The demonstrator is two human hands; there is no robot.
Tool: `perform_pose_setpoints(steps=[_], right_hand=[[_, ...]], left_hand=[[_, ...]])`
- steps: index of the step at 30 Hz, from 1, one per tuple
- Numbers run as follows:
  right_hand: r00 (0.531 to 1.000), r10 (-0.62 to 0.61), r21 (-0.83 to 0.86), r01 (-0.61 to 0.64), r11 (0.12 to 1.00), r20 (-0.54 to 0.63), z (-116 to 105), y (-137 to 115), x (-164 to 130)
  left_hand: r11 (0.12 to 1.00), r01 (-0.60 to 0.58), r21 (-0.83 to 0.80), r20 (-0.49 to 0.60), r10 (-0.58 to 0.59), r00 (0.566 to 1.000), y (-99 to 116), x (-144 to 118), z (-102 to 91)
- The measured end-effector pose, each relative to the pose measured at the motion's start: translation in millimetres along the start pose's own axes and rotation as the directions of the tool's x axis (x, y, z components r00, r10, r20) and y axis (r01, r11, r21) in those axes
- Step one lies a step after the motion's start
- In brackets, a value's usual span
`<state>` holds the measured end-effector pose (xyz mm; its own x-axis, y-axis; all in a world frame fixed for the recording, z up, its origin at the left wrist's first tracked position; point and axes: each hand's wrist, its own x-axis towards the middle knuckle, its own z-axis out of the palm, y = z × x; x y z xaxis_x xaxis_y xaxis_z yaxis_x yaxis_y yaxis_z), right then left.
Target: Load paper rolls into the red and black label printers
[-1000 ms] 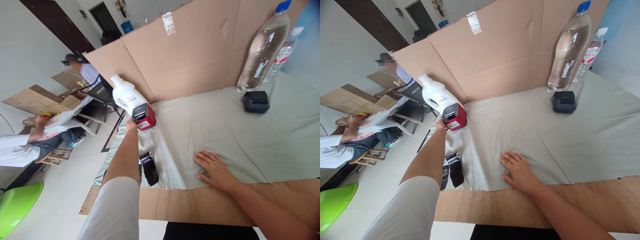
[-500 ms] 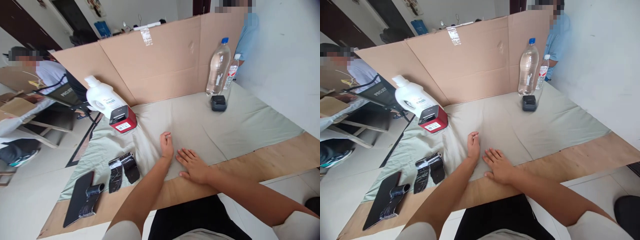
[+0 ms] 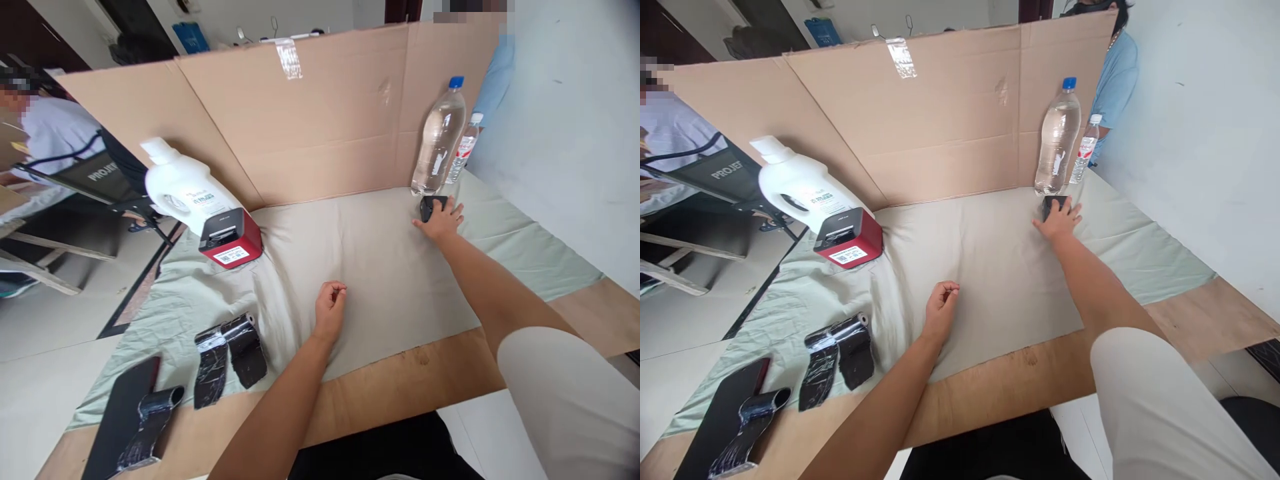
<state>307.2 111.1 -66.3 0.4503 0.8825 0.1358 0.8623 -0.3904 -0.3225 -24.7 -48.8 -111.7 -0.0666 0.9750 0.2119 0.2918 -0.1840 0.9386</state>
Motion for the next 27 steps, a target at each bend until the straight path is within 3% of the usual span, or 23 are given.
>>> perform_pose_setpoints(steps=[2, 6, 9, 11, 14, 17, 20, 22, 24, 27], right_hand=[[0.994, 0.093, 0.016, -0.094, 0.995, 0.058, 3, 7, 12], [0.992, 0.092, 0.066, -0.097, 0.993, 0.082, 7, 12, 12], [0.996, 0.087, 0.126, -0.091, 0.988, 0.033, 3, 4, -4], [1.000, 0.008, 0.210, -0.012, 0.978, 0.023, 1, -7, -25], [0.964, -0.263, 0.338, 0.257, 0.905, -0.030, 1, -30, -81], [0.845, -0.512, 0.383, 0.530, 0.757, -0.157, 4, -55, -160], [0.727, -0.662, 0.333, 0.679, 0.654, -0.180, 5, -75, -237], [0.691, -0.709, 0.343, 0.707, 0.619, -0.145, 6, -82, -270], [0.702, -0.702, 0.431, 0.674, 0.600, -0.122, 6, -83, -280], [0.818, -0.569, 0.665, 0.470, 0.580, -0.082, 7, -83, -263]], left_hand=[[0.999, -0.026, 0.023, 0.021, 0.025, 0.999, -1, 1, -1.3], [0.996, -0.087, 0.037, 0.027, 0.086, 0.996, -2, 2, -2.2], [0.991, -0.133, -0.030, 0.011, 0.133, 0.991, -3, 3, -1.9], [0.986, -0.116, -0.116, 0.026, 0.120, 0.992, -3, 2, -1.5], [0.950, 0.046, -0.309, 0.132, -0.005, 0.991, -3, 2, -0.6], [0.832, 0.220, -0.509, 0.256, -0.097, 0.962, 2, -1, 0.8], [0.725, 0.239, -0.646, 0.206, -0.135, 0.969, 7, -3, 0.9], [0.716, 0.202, -0.668, 0.116, -0.168, 0.979, 8, -2, -1.4], [0.738, 0.177, -0.651, 0.067, -0.177, 0.982, 9, -1, -5.1], [0.741, 0.183, -0.646, 0.110, -0.147, 0.983, 8, 0, -8.8]])
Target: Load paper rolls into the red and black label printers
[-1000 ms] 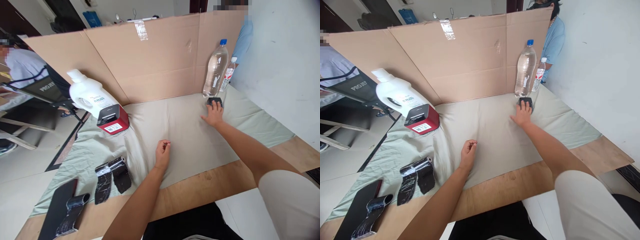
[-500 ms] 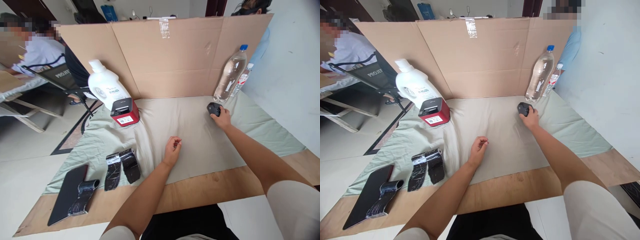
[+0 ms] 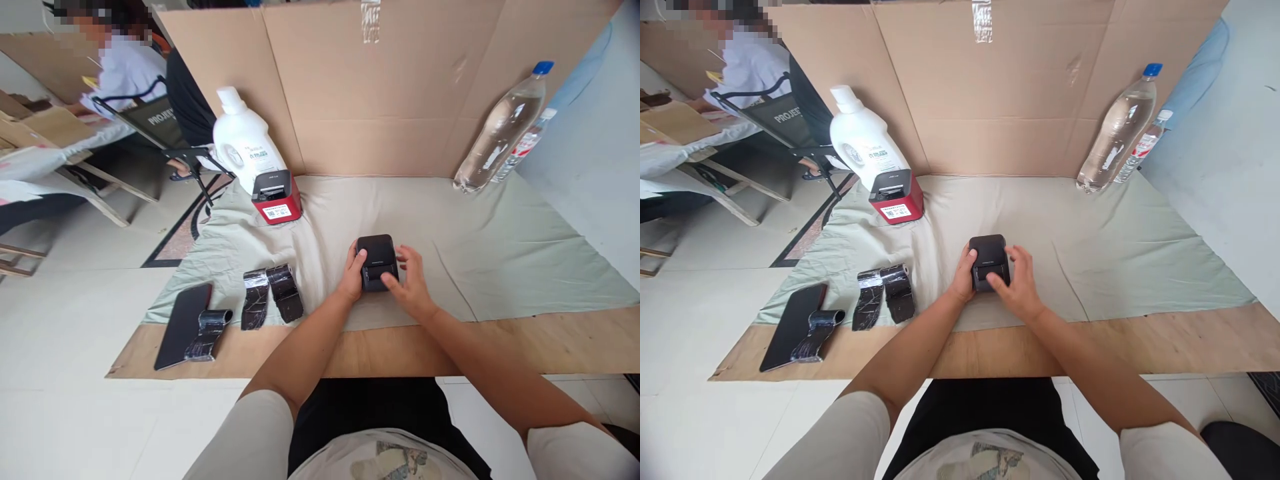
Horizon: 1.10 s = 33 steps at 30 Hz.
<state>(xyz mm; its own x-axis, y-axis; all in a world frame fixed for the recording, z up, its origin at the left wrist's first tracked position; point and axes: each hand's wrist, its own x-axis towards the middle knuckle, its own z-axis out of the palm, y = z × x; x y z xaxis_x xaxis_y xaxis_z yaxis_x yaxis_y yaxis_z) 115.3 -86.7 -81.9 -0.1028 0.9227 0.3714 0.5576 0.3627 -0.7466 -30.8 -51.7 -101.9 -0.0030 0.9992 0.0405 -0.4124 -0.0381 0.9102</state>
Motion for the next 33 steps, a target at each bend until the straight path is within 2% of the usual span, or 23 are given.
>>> perform_pose_setpoints(steps=[1, 3, 6, 10, 14, 21, 25, 31, 33], right_hand=[[0.998, 0.066, 0.090, -0.065, 0.994, -0.002, -2, 5, 8], [0.988, 0.139, 0.217, -0.151, 0.964, 0.069, -5, 14, 21], [0.972, 0.130, 0.312, -0.188, 0.931, 0.198, -3, 24, 29], [0.970, 0.163, 0.347, -0.218, 0.912, 0.181, 2, 30, 24], [0.964, 0.210, 0.366, -0.256, 0.895, 0.162, 3, 32, 23], [0.954, 0.234, 0.397, -0.292, 0.870, 0.187, 0, 34, 26], [0.952, 0.204, 0.443, -0.288, 0.849, 0.228, -3, 35, 24], [0.950, 0.175, 0.643, -0.304, 0.703, 0.258, -5, 36, 25], [0.954, 0.188, 0.663, -0.297, 0.687, 0.233, -7, 36, 27]], left_hand=[[1.000, 0.013, -0.011, 0.024, -0.013, 1.000, 0, 0, -0.2], [0.999, 0.050, -0.022, 0.052, -0.048, 0.997, -2, -2, 0.1], [0.992, 0.129, -0.007, 0.054, -0.128, 0.990, -5, -1, -0.3], [0.963, 0.256, -0.085, 0.111, -0.246, 0.963, -8, 6, -4.9], [0.925, 0.333, -0.183, 0.171, -0.303, 0.937, -7, 13, -9.6], [0.931, 0.328, -0.160, 0.204, -0.294, 0.934, -4, 12, -11.2], [0.943, 0.295, -0.153, 0.134, -0.276, 0.952, -3, 10, -8.6], [0.941, 0.292, -0.174, 0.056, -0.286, 0.956, 0, 10, -5.8], [0.941, 0.292, -0.174, 0.043, -0.289, 0.956, 2, 9, -4.4]])
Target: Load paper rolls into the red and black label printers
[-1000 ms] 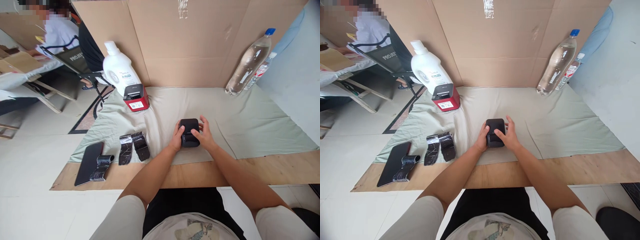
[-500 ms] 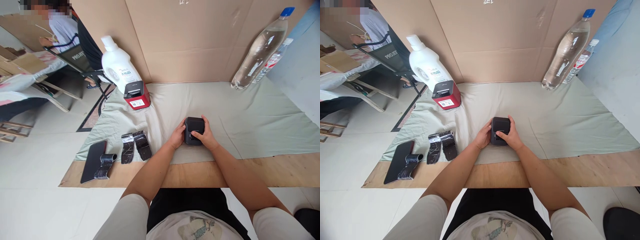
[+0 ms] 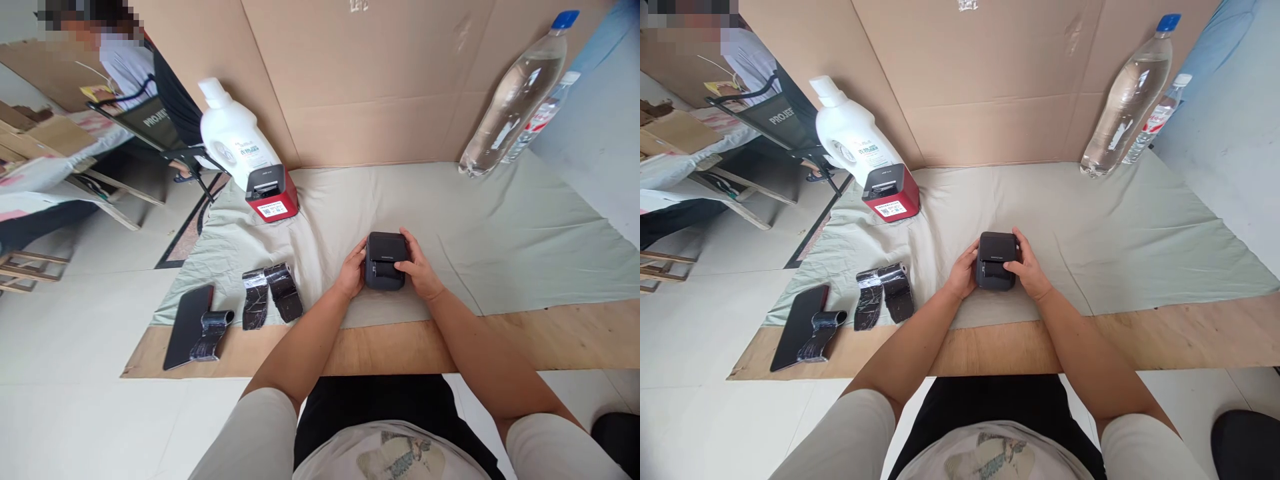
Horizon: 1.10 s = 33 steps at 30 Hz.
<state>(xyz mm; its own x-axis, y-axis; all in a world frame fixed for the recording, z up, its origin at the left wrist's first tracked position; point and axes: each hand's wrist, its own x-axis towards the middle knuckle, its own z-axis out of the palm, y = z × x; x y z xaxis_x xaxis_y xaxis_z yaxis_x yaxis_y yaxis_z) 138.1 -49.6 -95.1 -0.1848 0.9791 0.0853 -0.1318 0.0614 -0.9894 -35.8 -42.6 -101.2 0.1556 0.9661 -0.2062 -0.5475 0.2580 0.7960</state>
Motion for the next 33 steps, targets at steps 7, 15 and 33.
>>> perform_pose_setpoints(steps=[7, 15, 33], right_hand=[[0.970, -0.048, -0.076, 0.030, 0.997, -0.237, -11, 5, 8], [0.967, -0.035, -0.425, -0.078, 0.902, -0.252, -7, 5, 9], [0.961, -0.191, -0.761, -0.030, 0.648, -0.200, -8, 23, 16]], left_hand=[[0.996, -0.025, 0.090, 0.063, 0.019, 0.998, -5, -10, 9.0], [0.749, -0.090, 0.656, -0.137, 0.236, 0.962, -5, -13, 4.7], [0.169, -0.287, 0.943, 0.245, 0.230, 0.942, 17, -31, 20.1]])
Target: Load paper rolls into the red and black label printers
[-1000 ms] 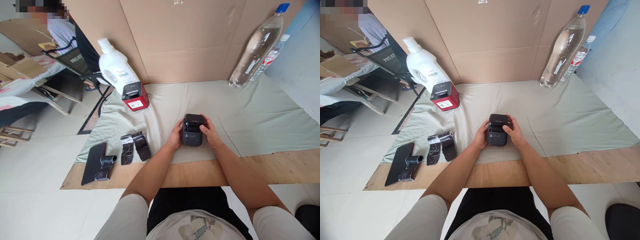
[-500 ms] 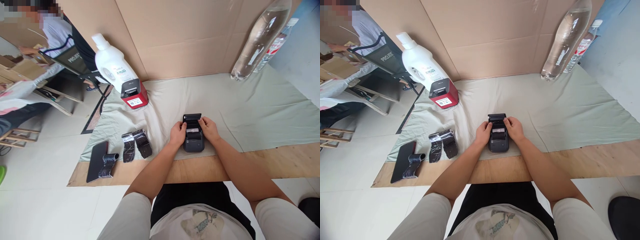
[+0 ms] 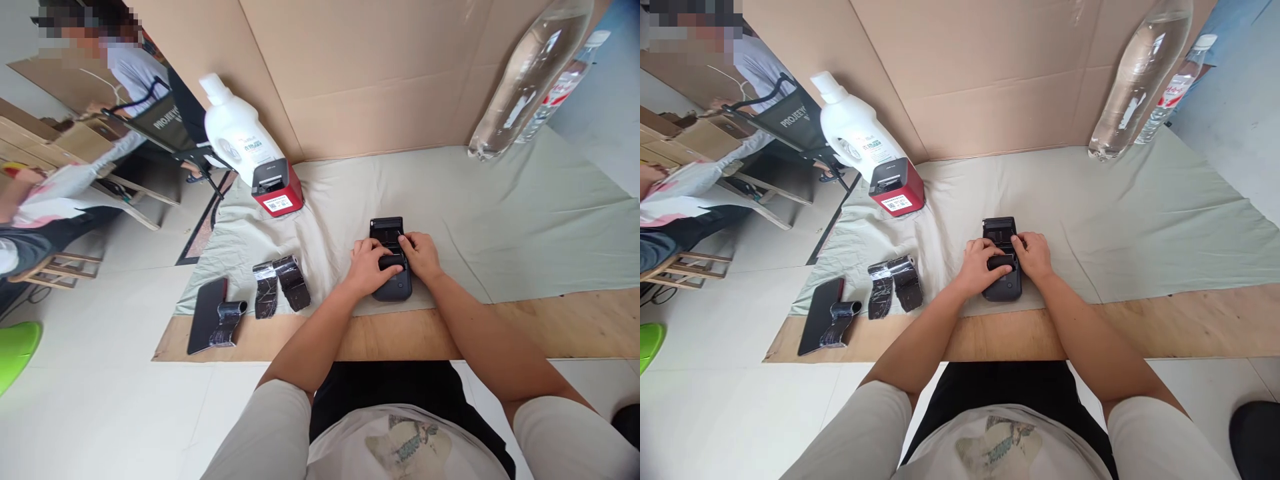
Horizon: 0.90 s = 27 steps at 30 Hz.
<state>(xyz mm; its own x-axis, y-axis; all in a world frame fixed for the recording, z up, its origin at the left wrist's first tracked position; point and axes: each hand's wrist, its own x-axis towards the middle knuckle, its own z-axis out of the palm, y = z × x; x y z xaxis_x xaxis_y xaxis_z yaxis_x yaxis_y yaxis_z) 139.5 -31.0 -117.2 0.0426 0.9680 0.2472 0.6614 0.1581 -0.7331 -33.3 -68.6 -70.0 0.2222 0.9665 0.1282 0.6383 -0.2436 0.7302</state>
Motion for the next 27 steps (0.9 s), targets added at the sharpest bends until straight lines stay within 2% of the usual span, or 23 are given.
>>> perform_pose_setpoints(steps=[3, 7, 9, 12, 14, 17, 22, 24, 27], right_hand=[[1.000, -0.010, -0.012, 0.009, 1.000, -0.016, 1, 1, 1], [1.000, -0.029, -0.047, 0.029, 0.998, 0.005, 1, 3, 2], [0.999, -0.036, -0.062, 0.037, 0.997, 0.016, 1, 4, 3], [0.999, -0.042, -0.074, 0.044, 0.996, 0.032, 2, 7, 4], [0.998, -0.041, -0.083, 0.044, 0.996, 0.041, 3, 7, 5], [0.998, -0.037, -0.092, 0.041, 0.995, 0.047, 3, 6, 4], [0.997, -0.038, -0.071, 0.043, 0.997, 0.071, 1, 3, 2], [0.996, -0.035, -0.072, 0.041, 0.997, 0.082, 2, 2, 1], [0.995, -0.038, -0.098, 0.047, 0.994, 0.091, 3, 1, 1]], left_hand=[[0.996, -0.001, -0.090, -0.101, -0.008, 0.995, -4, 3, 6.4], [0.949, -0.092, -0.301, -0.231, 0.021, 0.973, -3, 3, 5.9], [0.907, -0.100, -0.410, -0.227, 0.005, 0.974, 0, -1, 2.3], [0.867, -0.011, -0.498, -0.165, -0.083, 0.983, 1, -8, -2.5], [0.862, 0.026, -0.507, -0.153, -0.120, 0.981, 1, -9, -3.2], [0.864, 0.030, -0.502, -0.202, -0.152, 0.968, -2, -5, 0.4], [0.849, 0.073, -0.522, -0.319, -0.274, 0.907, -5, 4, 10.5], [0.863, 0.064, -0.501, -0.331, -0.259, 0.907, -3, 6, 11.3], [0.910, -0.011, -0.415, -0.291, -0.121, 0.949, 4, 11, 7.4]])
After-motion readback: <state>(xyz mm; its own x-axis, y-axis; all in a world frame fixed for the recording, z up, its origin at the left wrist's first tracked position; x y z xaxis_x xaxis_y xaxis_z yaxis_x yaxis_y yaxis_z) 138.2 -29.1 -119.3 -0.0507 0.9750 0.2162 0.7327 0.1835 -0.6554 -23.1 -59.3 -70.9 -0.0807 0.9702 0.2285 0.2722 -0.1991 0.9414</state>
